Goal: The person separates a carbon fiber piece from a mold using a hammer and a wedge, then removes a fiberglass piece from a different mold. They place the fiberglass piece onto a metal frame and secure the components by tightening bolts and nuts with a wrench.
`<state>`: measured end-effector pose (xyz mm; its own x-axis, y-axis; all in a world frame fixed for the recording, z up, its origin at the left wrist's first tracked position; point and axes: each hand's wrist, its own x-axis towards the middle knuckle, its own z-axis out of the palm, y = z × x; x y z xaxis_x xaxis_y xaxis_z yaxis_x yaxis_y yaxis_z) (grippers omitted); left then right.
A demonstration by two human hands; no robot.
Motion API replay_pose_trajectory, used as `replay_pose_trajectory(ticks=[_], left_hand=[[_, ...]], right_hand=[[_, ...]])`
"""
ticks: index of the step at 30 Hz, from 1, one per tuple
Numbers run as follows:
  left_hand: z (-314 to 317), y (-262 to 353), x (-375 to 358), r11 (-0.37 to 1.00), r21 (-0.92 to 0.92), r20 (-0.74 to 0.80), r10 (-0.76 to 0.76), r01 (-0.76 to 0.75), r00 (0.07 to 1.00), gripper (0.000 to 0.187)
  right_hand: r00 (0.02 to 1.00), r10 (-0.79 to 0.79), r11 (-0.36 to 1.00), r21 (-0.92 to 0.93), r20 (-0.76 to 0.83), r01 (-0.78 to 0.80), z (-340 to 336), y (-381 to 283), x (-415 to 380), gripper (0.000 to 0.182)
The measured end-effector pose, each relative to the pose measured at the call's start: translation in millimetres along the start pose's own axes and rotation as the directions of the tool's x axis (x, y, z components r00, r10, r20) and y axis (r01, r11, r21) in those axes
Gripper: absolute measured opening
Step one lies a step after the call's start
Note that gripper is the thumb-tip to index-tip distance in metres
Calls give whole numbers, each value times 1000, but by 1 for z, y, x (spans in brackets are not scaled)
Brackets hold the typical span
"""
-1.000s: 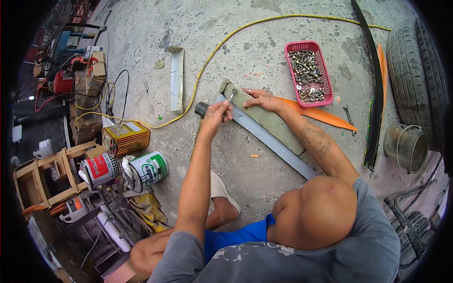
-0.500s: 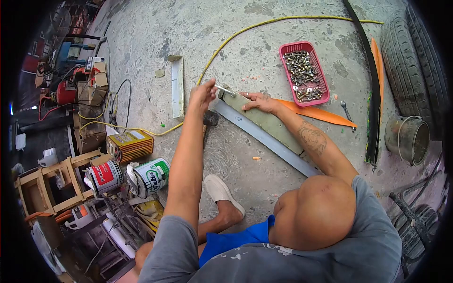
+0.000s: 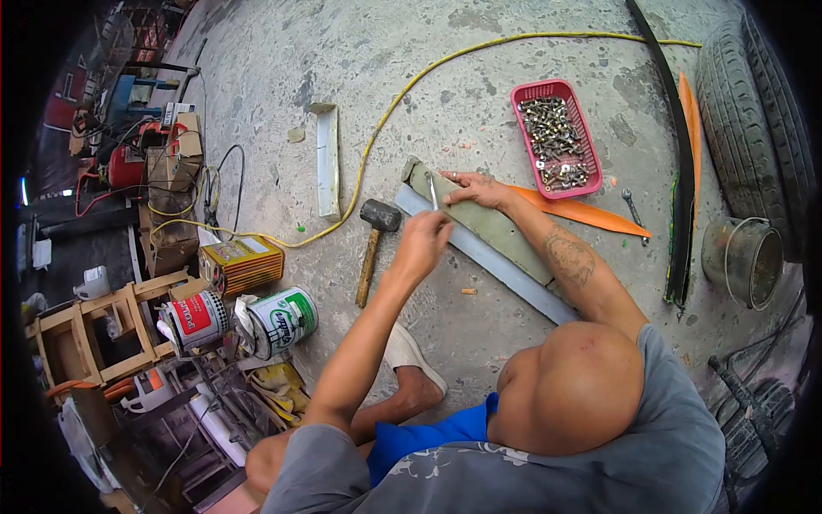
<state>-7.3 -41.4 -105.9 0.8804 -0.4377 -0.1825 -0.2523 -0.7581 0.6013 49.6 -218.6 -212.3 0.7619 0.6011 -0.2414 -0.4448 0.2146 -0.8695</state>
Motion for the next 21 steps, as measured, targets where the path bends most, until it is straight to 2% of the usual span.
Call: replay_pose_trajectory(ticks=[1, 2, 3, 4, 5, 6, 8, 10, 12, 14, 15, 16, 17, 18, 19, 20, 21], left_hand=[[-4, -14, -12, 971, -192, -23, -150, 143, 988, 14], [-9, -26, -19, 885, -379, -14, -299, 272, 954, 11], [-15, -36, -18, 886, -376, -13, -296, 269, 955, 11], [-20, -45, -15, 733, -622, -66, -399, 275, 914, 8], [-26, -55, -11, 523, -821, -84, -509, 230, 857, 6], [-34, -71, -1, 523, -821, -85, -509, 229, 857, 6], [-49, -100, 38, 325, -916, 27, -535, 235, 844, 9], [-63, -93, 86, 259, -942, 73, -461, 213, 884, 11], [-72, -73, 135, 375, -875, 156, -380, 306, 912, 21], [-66, 9, 153, 617, -667, 178, -411, 417, 894, 36], [-52, 28, 155, 738, -533, 246, -333, 414, 910, 47], [-41, 55, 153, 874, -190, 285, -386, 447, 877, 48], [-22, 59, 141, 973, 24, 234, -230, 231, 945, 47], [-3, 59, 114, 974, 225, 103, -11, -13, 995, 38], [11, 40, 94, 965, 192, 7, 181, -179, 983, 30], [18, 24, 74, 923, 174, -89, 362, -343, 928, 24], [5, 34, 48, 969, 70, -15, 238, -237, 971, 20]], right_hand=[[1000, -6, 1000, 0, -1, 6, 1, -2, 0, 74], [1000, 26, 999, -24, -4, -27, 1, -3, -1, 74], [998, 59, 997, -49, -9, -60, 1, -3, -2, 74], [998, 59, 997, -47, -12, -59, 2, -6, -4, 74], [998, 68, 998, -18, -12, -68, 4, -8, -6, 74], [997, 76, 997, 10, -10, -76, 5, -11, -6, 75], [998, 64, 998, -25, -14, -65, 2, -7, -3, 75], [998, 60, 996, -60, -17, -61, 2, -5, -3, 75], [999, 36, 999, 10, -13, -35, 4, -4, -3, 75], [999, 22, 1000, -5, -27, -22, 2, 0, 0, 73], [999, 6, 1000, -19, -40, -6, 0, 5, 1, 71], [999, 6, 1000, -22, -34, -7, -8, 19, 8, 71], [988, -152, 937, -319, 3, 145, -20, 40, 17, 70], [986, -165, 927, -339, 13, 159, -21, 40, 15, 70], [984, -178, 917, -359, 23, 174, -16, 27, 8, 69], [981, -190, 906, -378, 33, 189, -14, 21, 4, 69], [994, -109, 953, -279, 30, 113, -9, 8, 0, 69]])
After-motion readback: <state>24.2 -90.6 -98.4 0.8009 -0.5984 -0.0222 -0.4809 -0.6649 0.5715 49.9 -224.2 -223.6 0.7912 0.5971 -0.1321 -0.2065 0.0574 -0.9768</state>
